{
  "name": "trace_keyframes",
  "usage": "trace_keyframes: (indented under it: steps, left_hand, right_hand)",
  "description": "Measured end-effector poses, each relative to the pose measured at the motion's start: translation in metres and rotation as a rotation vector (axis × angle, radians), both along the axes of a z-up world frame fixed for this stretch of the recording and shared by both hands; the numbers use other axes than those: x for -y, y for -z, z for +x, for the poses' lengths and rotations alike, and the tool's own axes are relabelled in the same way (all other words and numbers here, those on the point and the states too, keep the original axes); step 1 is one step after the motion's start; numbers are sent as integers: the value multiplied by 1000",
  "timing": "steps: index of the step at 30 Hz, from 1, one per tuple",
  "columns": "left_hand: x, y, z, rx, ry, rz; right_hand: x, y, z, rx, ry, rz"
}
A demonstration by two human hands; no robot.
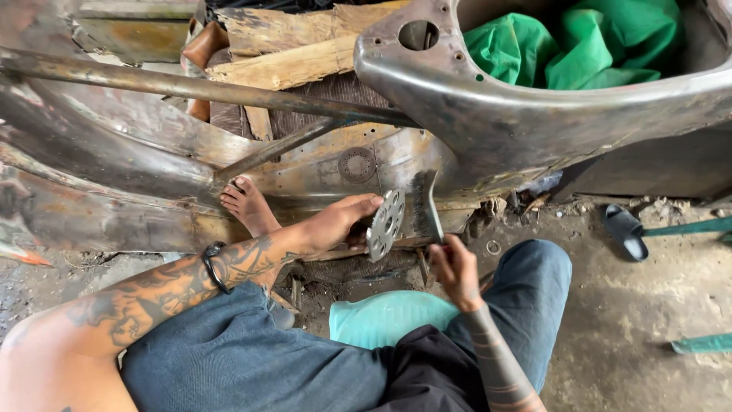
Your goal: Cleaning a metal hub using a wire brush and a scraping tool to remove rust and debris
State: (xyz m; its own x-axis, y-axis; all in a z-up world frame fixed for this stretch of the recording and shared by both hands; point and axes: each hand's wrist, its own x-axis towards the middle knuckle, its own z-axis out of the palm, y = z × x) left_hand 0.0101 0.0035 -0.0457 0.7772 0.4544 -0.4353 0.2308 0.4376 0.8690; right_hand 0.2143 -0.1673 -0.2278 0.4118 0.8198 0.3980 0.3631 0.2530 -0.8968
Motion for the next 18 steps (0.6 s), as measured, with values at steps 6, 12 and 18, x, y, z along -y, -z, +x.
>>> trace_keyframes:
  steps: [6, 12, 18]
  left_hand:
    - [-14, 0, 2, -101, 8, 74]
    - [-19, 40, 4, 75, 243, 249]
    - [-16, 13, -2, 78, -11, 92]
  right_hand:
    - [36, 12, 8, 33, 70, 112]
    - [1, 47, -2, 179, -169, 87]
    - [19, -7, -1, 1, 48, 24]
